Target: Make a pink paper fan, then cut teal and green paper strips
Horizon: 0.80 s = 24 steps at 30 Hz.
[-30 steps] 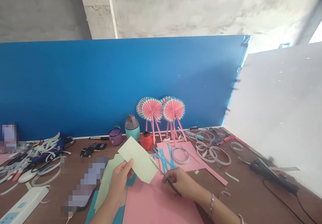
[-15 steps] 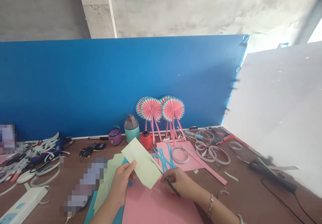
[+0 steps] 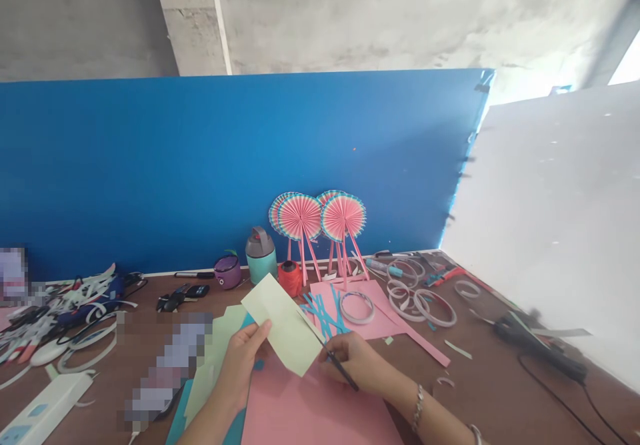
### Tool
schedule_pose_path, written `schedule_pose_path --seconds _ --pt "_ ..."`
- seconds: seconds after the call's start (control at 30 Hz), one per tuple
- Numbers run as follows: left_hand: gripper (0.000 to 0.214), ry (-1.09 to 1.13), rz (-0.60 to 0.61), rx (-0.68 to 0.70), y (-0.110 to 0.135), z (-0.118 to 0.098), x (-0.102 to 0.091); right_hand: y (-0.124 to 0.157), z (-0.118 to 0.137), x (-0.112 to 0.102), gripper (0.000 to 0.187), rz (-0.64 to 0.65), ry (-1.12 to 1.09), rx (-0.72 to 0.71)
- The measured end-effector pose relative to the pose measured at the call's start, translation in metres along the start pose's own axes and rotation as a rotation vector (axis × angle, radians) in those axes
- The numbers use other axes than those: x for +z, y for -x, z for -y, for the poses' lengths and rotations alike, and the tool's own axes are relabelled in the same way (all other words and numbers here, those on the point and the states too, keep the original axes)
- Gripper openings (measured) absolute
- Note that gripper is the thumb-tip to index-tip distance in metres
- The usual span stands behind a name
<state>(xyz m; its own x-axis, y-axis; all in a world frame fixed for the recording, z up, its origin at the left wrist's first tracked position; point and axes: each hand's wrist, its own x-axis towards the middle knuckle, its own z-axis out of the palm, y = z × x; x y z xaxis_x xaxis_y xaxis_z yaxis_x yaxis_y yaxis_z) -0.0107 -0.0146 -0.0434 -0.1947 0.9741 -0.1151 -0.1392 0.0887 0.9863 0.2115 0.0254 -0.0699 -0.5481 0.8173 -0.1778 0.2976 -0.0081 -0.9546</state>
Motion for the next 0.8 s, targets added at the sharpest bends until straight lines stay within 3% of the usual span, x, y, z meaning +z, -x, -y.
schedule_pose_path --seconds 0.8 --pt "0.033 0.044 0.012 -0.018 0.003 -0.004 0.003 0.004 0.01 -0.002 0.019 -0.014 0.081 0.013"
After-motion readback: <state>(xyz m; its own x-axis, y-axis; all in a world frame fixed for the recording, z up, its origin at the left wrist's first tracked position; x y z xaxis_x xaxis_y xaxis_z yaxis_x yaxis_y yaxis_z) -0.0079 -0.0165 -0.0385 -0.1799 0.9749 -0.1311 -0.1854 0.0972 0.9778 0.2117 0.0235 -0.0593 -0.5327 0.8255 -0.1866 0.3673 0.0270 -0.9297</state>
